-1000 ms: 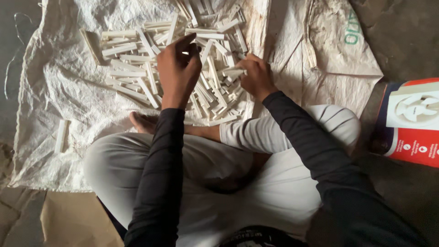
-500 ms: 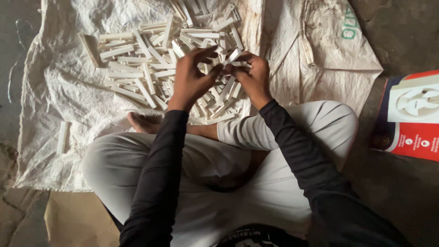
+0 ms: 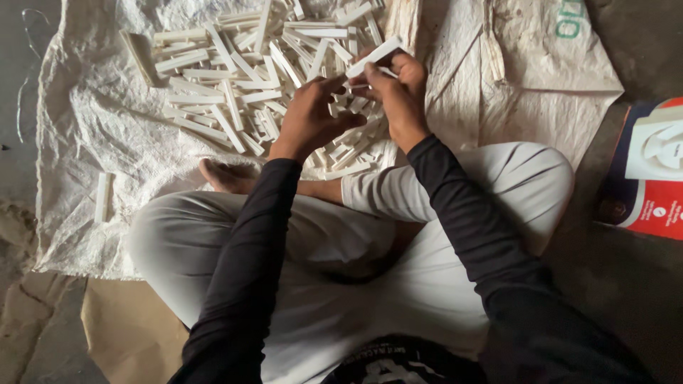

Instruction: The person sits cross-legged on the floor and repeatedly picks up small white plastic pieces from a pile on a sack. They align and press two pieces together by hand, then place the assembled unit aside. The process continues with multiple pieces without using any tools.

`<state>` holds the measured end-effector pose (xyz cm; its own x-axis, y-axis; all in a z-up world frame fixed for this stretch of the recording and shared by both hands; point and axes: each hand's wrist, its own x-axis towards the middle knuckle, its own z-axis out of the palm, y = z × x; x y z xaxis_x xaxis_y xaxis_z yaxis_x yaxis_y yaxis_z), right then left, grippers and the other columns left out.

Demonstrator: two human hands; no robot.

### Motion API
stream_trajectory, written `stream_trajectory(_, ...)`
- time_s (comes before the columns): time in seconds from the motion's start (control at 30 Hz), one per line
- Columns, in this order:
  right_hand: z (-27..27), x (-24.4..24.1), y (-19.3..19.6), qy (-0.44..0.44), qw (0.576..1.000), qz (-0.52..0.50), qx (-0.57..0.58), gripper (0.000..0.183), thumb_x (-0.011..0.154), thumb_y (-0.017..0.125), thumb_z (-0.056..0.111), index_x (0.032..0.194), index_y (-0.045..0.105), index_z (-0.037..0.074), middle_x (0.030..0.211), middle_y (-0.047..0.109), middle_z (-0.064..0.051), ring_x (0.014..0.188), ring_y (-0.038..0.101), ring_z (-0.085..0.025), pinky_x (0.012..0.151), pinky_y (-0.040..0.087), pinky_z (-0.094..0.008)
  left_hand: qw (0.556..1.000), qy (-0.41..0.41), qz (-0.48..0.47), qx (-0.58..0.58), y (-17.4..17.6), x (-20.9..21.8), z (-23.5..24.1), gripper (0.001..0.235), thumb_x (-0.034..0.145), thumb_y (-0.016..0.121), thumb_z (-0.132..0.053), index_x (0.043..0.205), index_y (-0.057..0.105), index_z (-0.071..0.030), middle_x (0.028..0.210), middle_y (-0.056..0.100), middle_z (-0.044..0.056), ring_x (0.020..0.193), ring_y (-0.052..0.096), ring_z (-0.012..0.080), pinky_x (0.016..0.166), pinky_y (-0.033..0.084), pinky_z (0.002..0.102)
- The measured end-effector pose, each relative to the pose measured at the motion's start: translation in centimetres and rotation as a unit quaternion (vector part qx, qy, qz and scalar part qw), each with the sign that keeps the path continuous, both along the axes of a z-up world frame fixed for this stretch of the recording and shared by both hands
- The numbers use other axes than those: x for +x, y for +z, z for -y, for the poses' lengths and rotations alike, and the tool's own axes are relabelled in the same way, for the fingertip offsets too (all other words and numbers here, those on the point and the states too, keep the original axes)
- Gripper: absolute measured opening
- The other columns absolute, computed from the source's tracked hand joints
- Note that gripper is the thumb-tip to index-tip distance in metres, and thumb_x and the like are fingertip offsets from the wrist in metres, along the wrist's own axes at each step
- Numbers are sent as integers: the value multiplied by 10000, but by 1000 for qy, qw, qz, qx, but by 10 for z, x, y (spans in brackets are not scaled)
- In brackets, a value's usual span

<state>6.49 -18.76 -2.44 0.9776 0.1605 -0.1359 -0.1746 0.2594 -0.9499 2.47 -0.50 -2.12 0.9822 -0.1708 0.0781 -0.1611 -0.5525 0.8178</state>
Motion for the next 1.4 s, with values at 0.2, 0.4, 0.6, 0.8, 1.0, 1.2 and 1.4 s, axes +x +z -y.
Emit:
stream_trajectory(0.2, 21, 9, 19, -46, 997, 64, -17, 49, 1019, 653, 13, 1047, 680, -16, 951, 754, -108, 820, 762, -191, 602, 645, -306, 984, -24, 72, 164, -4, -17, 17, 681, 561, 939, -340, 1193, 758, -163, 1156, 705, 50, 1166, 546, 299, 921, 452, 485)
stream_trajectory(0.4, 45, 10, 34, -60, 991, 120, -24, 277, 1068, 690, -33, 1319, 574, -8, 1009, 753, -133, 832, 747, -212, 642, 627, -328, 949, -32, 164, 267, -19, -25, 34, 274, 685, 834, -211, 951, 773, -196, 1169, 679, 25, 1185, 528, 270, 945, 377, 492)
stream_trajectory(0.6, 58, 10, 35, -62, 988, 143, -1, 735, 1072, 682, -66, 1578, 183, 125, 1038, 772, -184, 857, 794, -248, 713, 686, -342, 947, -29, 169, 270, -42, -23, 32, 214, 771, 761, -161, 984, 759, -169, 1143, 645, 37, 1133, 544, 265, 934, 399, 465)
stream_trajectory(0.8, 61, 11, 29, -21, 982, 169, -82, 614, 1058, 688, -85, 1571, 373, 32, 1018, 772, -175, 864, 802, -237, 764, 700, -325, 954, 21, 136, 266, -38, -15, 26, 154, 768, 745, -181, 922, 752, -173, 1103, 657, 42, 1128, 566, 264, 957, 410, 490)
stream_trajectory(1.0, 49, 13, 16, -4, 981, 172, -85, 491, 1045, 704, -81, 1490, 506, -11, 1013, 765, -151, 864, 776, -206, 760, 654, -279, 948, 123, 5, 294, -3, 2, 8, 471, 711, 830, -333, 1097, 721, -85, 1080, 672, 90, 1063, 588, 275, 894, 403, 460)
stream_trajectory(1.2, 32, 16, 9, 15, 955, 253, -157, 517, 1028, 702, -69, 1500, 533, 58, 973, 782, -139, 838, 801, -176, 709, 683, -272, 970, 162, 161, 82, 18, -2, 2, 674, 819, 841, -302, 1375, 617, 4, 1020, 741, 152, 946, 703, 291, 777, 527, 447)
stream_trajectory(1.4, 2, 5, 11, 93, 892, 351, -271, 645, 933, 631, -132, 1514, 574, 143, 980, 796, -84, 790, 764, -107, 702, 662, -247, 958, 109, -55, -260, 14, -1, 12, 470, 990, 726, -305, 1315, 628, 20, 890, 788, 95, 788, 784, 139, 627, 640, 255)
